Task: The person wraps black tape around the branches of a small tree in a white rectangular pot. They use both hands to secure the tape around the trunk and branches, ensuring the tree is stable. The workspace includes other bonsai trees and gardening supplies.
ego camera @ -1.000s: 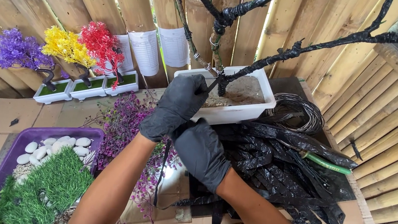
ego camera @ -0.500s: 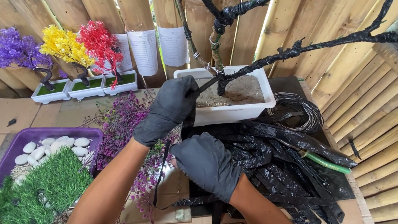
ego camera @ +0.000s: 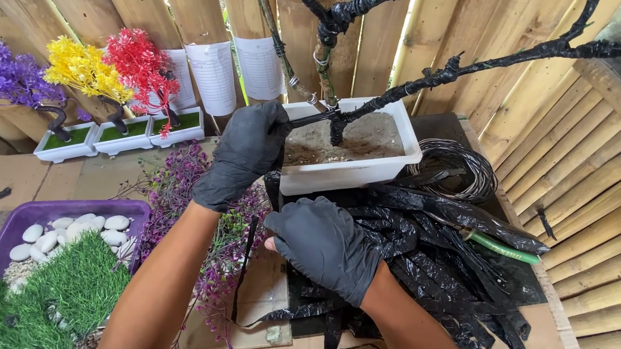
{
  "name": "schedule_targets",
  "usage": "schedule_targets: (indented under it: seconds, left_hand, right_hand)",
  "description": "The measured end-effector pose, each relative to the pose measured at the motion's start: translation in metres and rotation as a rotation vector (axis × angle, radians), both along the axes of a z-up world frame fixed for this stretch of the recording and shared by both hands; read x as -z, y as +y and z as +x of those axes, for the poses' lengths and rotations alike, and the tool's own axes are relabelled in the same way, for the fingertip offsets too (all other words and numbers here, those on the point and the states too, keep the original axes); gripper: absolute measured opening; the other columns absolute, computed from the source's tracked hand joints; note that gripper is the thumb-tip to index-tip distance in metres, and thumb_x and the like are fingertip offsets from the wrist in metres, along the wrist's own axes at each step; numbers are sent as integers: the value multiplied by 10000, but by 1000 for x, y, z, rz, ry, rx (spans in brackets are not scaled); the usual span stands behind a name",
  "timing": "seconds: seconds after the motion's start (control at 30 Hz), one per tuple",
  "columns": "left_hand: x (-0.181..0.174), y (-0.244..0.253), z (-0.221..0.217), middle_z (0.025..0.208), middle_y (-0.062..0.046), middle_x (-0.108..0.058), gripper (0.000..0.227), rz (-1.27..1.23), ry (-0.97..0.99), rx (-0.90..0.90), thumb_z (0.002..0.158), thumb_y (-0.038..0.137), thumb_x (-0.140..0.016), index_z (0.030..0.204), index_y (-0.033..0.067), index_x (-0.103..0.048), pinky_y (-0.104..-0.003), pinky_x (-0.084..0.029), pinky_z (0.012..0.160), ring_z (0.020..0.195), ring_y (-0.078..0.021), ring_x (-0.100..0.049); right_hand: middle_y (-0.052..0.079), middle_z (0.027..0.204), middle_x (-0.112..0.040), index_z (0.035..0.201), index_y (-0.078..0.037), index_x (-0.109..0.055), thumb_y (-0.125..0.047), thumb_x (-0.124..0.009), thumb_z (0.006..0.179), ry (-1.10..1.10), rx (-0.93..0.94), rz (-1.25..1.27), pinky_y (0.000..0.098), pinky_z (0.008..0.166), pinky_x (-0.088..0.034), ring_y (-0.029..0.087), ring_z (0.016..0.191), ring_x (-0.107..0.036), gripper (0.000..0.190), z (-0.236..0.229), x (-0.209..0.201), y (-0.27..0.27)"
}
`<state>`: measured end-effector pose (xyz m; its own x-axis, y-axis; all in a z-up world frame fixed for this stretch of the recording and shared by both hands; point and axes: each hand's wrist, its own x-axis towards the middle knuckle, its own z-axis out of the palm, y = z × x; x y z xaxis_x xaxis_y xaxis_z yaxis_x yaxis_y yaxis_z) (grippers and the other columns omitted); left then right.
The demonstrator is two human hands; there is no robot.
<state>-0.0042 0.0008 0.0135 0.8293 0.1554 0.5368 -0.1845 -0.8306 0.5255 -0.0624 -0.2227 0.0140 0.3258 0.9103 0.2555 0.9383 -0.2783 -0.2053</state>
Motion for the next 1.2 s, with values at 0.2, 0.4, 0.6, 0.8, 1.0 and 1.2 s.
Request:
schedule_targets:
  seconds: [0.2,0.4,0.6,0.8,1.0,1.2]
  left_hand:
    - [-11,-9,-19,821,-101,-709,82,30,33,-16,878,235,-734,941,226,-682,-454,-582,747,898,-365,-704]
    - [-32,-22,-37,797,-138,-681,71,145,-41,-21,885,193,-723,916,172,-663,-492,-569,745,868,-399,-684]
    - [-26,-4,-16,756,-75,-641,98,306,-133,-87,899,221,-730,889,214,-633,-434,-572,745,822,-340,-684]
    - [-15,15,21,729,-65,-587,176,408,-155,-108,883,263,-742,851,216,-575,-474,-571,692,801,-345,-665]
    - [-16,19,38,718,-56,-579,182,456,-259,-163,878,238,-768,870,215,-587,-468,-572,651,765,-344,-662]
    - [-14,27,24,781,-35,-590,182,520,-244,-133,930,306,-737,913,236,-570,-434,-564,698,818,-304,-648]
  right_hand:
    - [63,756,-640,882,-211,-618,-584,-577,973,-12,45,68,431,675,-515,336,806,-655,386,6,8,-2]
    - [56,1009,-698,1269,-37,-705,-365,-462,1115,111,3,204,229,980,-414,190,1084,-599,437,2,0,-17]
    - [58,1067,-717,1227,-120,-711,-529,-593,1003,16,63,324,353,977,-452,250,1067,-636,481,22,51,-6]
    - [-45,1060,-717,1147,-297,-687,-748,-573,908,-121,128,268,414,899,-490,231,1025,-667,523,27,64,-1]
    - [73,1226,-712,1304,-165,-687,-646,-691,917,-70,126,414,436,1047,-449,296,1153,-637,617,38,88,-4]
    - [52,1246,-705,1318,-177,-687,-634,-731,890,-113,151,469,425,1072,-445,279,1175,-634,628,39,102,-4]
